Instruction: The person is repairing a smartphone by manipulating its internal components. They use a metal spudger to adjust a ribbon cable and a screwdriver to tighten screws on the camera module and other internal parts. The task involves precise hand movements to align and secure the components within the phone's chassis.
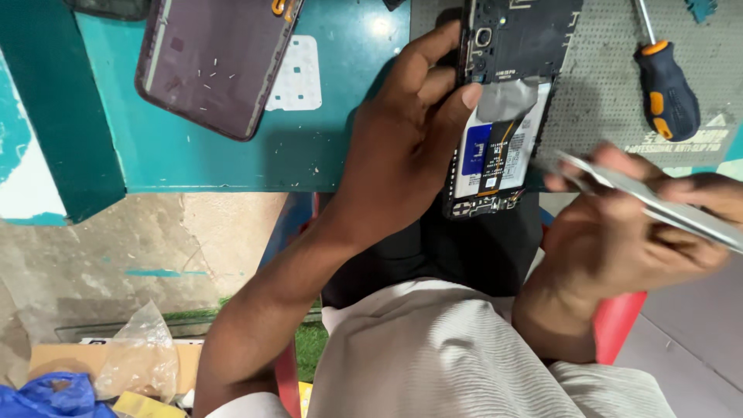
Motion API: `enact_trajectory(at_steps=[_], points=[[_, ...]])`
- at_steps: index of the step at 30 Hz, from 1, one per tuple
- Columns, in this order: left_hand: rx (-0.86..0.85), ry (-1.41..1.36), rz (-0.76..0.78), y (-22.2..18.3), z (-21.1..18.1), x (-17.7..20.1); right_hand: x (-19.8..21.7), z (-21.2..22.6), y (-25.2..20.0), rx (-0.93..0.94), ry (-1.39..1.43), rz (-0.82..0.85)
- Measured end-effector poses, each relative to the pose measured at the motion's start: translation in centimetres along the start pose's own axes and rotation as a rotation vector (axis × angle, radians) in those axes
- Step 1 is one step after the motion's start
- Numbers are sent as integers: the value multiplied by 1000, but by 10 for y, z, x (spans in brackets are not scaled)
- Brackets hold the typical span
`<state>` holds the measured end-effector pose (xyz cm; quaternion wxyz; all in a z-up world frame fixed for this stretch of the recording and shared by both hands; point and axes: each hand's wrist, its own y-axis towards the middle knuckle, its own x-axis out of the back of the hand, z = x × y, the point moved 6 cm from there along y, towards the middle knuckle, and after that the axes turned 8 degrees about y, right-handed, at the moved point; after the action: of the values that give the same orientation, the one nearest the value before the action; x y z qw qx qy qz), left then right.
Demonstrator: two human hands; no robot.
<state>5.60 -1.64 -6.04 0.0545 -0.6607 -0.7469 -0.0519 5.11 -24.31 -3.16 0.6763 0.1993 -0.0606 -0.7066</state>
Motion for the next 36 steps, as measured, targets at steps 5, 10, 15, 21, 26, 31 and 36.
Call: enact_trajectory(at_steps=[5,10,15,21,26,31,36], points=[[36,-13,-6,2,4,0,-39,-3,9,192,-287,115],[39,21,-8,-2,7,-2,-45,-10,15,196,-305,291],[86,60,-9,-2,8,-2,-53,-3,10,239,-532,375],[132,22,12,0,8,-2,-55,-7,7,262,-523,343],[120,32,7,1,8,-2,-58,-7,6,305,-653,393],[105,47,5,0,9,-2,-58,-7,6,311,-701,413],[98,47,7,1,10,-3,-60,-7,5,314,-690,404]])
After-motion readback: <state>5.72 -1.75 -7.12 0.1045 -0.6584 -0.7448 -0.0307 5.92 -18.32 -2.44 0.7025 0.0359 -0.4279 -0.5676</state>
